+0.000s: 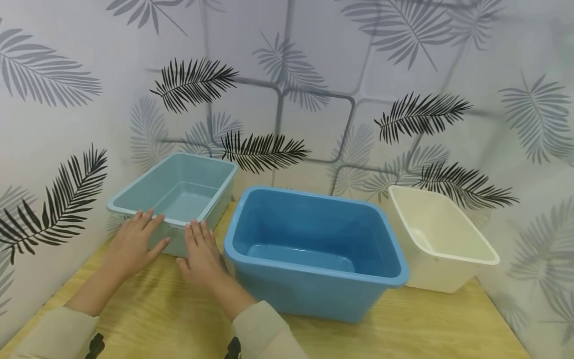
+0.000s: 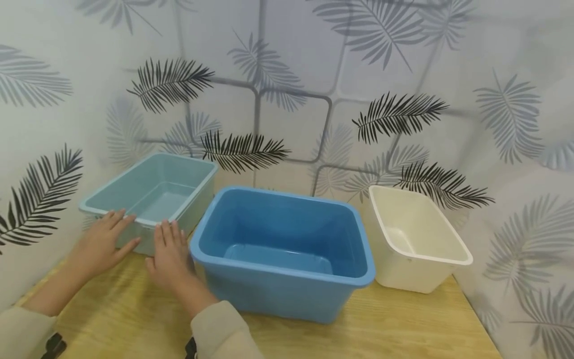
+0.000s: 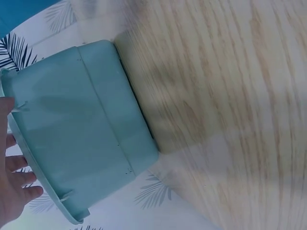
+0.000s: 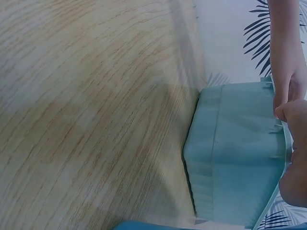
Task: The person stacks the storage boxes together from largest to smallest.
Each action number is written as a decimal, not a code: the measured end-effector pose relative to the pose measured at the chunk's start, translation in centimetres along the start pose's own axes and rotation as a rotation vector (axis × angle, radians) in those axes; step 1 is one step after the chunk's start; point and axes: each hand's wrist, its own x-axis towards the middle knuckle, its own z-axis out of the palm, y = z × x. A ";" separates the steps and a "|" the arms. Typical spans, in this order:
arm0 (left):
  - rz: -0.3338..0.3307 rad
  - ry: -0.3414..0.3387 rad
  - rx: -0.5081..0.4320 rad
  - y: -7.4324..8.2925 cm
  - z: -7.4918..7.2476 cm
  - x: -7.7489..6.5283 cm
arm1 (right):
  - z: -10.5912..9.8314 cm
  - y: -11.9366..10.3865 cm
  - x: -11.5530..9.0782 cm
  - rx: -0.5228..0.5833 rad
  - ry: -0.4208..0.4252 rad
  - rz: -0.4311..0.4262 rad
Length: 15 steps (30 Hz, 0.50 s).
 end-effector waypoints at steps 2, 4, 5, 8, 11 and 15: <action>-0.009 -0.008 -0.003 0.2 -0.1 0.0 | 0.0 0.1 -0.1 0.018 -0.006 0.000; -0.021 -0.027 -0.006 0.3 -0.2 0.1 | -0.1 0.2 -0.1 0.041 -0.004 -0.003; -0.025 -0.038 -0.008 0.4 -0.3 0.2 | -0.1 0.3 -0.1 0.046 0.002 -0.008; -0.035 -0.068 -0.012 0.6 -0.5 0.3 | -0.2 0.5 -0.1 0.040 0.015 -0.014; -0.033 -0.077 -0.006 0.6 -0.6 0.4 | -0.2 0.6 -0.1 0.009 0.027 -0.023; -0.025 -0.069 0.006 0.7 -0.8 0.2 | -0.1 0.5 -0.1 -0.021 0.033 -0.035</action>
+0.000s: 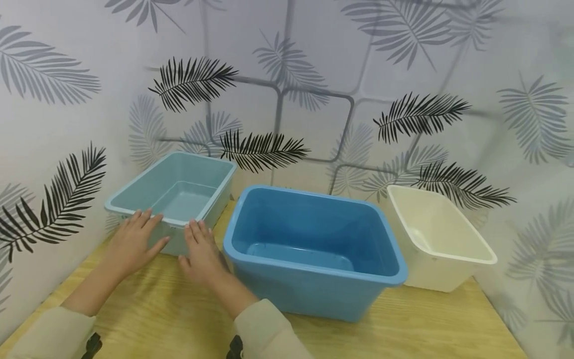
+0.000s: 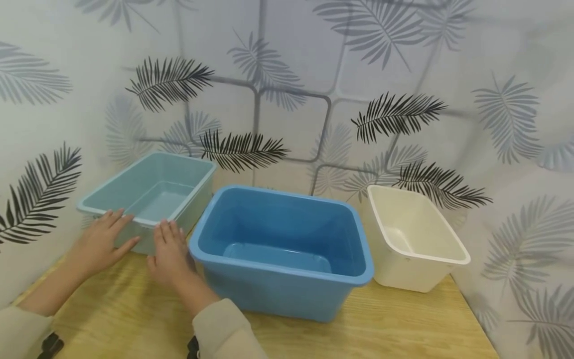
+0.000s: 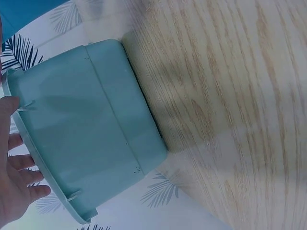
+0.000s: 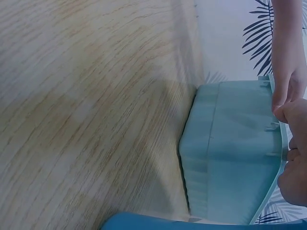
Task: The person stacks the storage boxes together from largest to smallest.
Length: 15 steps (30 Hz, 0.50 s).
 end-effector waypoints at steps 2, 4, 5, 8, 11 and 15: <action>0.004 0.002 0.000 0.0 -0.1 -0.1 | 0.1 0.0 -0.1 0.002 0.000 -0.001; 0.005 -0.001 -0.002 0.0 -0.1 -0.2 | 0.1 -0.1 -0.2 0.004 0.000 0.001; 0.004 -0.003 -0.005 0.0 -0.1 -0.3 | 0.1 -0.1 -0.3 0.003 -0.001 0.003; 0.001 -0.004 -0.005 0.0 -0.1 -0.4 | -0.1 -0.1 -0.5 0.012 -0.001 0.002; -0.001 -0.011 -0.004 0.0 -0.2 -0.6 | -0.3 0.0 -0.7 0.013 0.003 -0.010; 0.003 -0.010 -0.002 0.1 -0.3 -1.0 | -0.5 0.1 -1.0 -0.003 0.020 -0.034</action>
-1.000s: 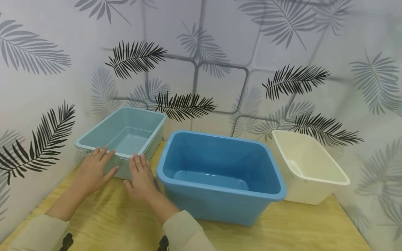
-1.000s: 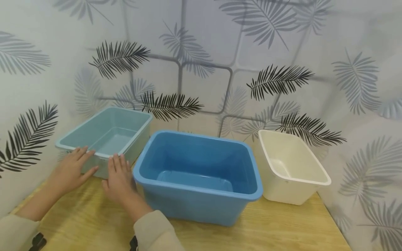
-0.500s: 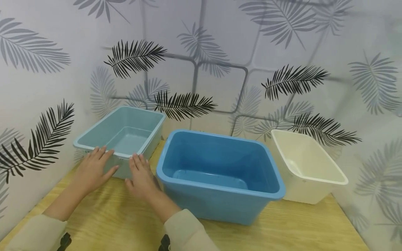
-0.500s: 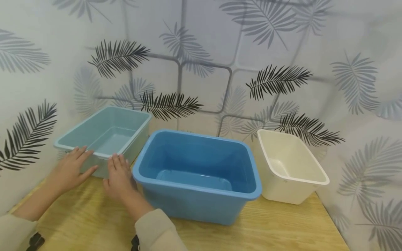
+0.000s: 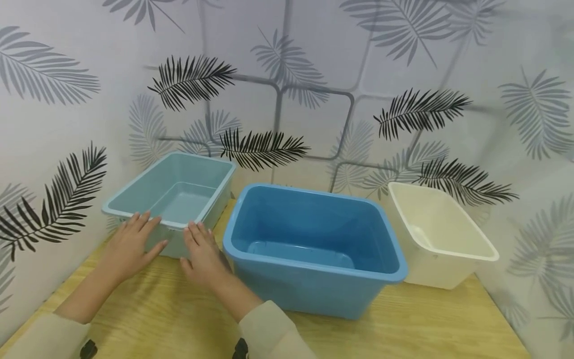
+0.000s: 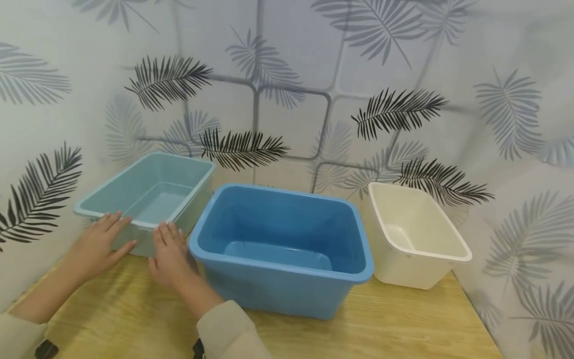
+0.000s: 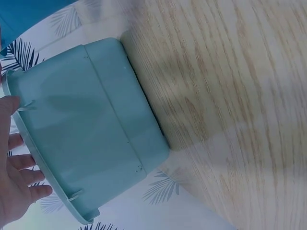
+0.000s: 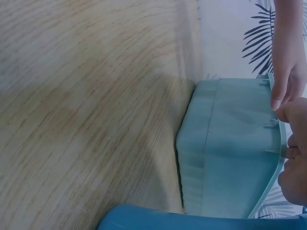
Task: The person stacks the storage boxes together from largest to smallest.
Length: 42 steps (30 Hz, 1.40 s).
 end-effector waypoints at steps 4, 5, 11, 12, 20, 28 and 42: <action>0.006 0.020 0.000 0.0 -0.1 -0.2 | 0.0 -0.1 -0.1 -0.024 0.017 -0.022; 0.007 0.024 -0.001 0.0 -0.1 -0.3 | 0.1 -0.1 -0.2 -0.026 0.019 -0.026; 0.009 0.017 0.004 0.0 -0.2 -0.6 | -0.1 -0.2 -0.5 -0.044 0.040 -0.040; 0.008 0.014 0.003 0.0 -0.2 -0.6 | -0.1 -0.2 -0.6 -0.043 0.043 -0.041; 0.010 0.034 -0.010 0.2 -0.1 -1.0 | 0.2 -0.2 -1.0 -0.039 0.085 -0.068; 0.008 0.039 -0.034 0.3 -0.2 -1.3 | 0.2 -0.3 -1.3 -0.028 0.090 -0.067; 0.015 0.055 -0.034 0.6 -0.5 -1.8 | 0.1 -0.6 -1.7 -0.038 0.111 -0.095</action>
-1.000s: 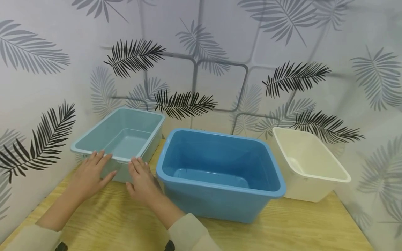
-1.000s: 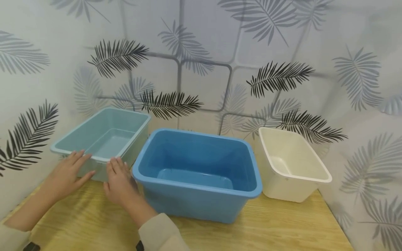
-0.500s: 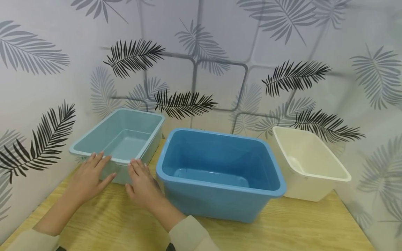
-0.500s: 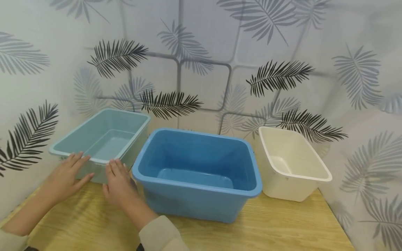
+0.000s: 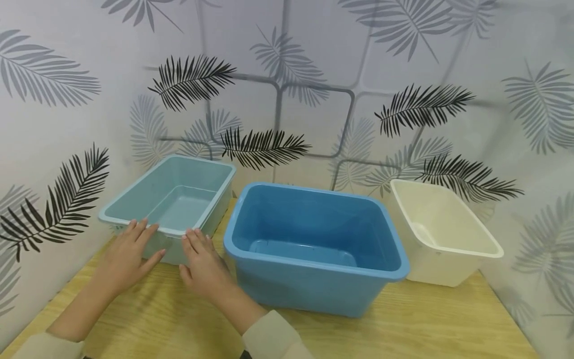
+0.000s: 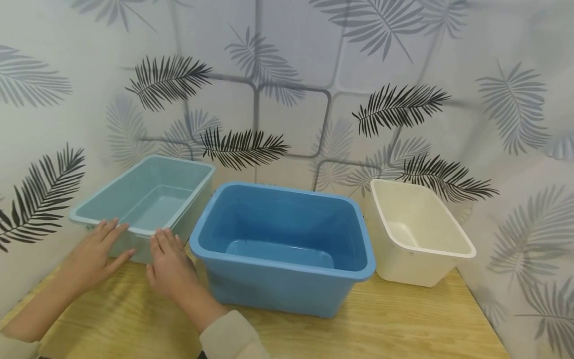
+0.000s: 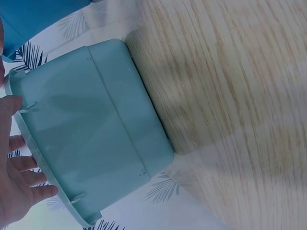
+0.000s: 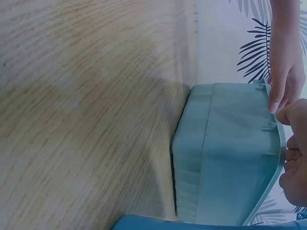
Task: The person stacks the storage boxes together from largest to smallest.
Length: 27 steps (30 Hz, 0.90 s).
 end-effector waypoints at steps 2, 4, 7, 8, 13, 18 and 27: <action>0.004 0.004 0.000 0.0 0.0 -0.1 | 0.0 0.0 -0.1 -0.005 0.006 -0.008; 0.007 0.009 0.000 0.1 0.0 -0.2 | -0.1 -0.1 -0.2 -0.005 0.010 -0.013; 0.006 0.013 0.000 0.2 0.0 -0.3 | -0.1 -0.1 -0.3 -0.007 0.013 -0.013; 0.003 0.012 -0.001 0.2 0.0 -0.3 | -0.1 -0.1 -0.3 -0.005 0.013 -0.012; -0.003 0.009 -0.006 0.3 0.0 -0.4 | -0.1 -0.2 -0.3 0.000 0.002 -0.008; 0.006 0.035 -0.009 0.3 0.0 -0.6 | -0.1 -0.2 -0.5 -0.004 0.002 -0.018; 0.003 0.040 -0.029 0.3 0.0 -1.0 | -0.1 -0.3 -0.8 -0.030 0.060 -0.048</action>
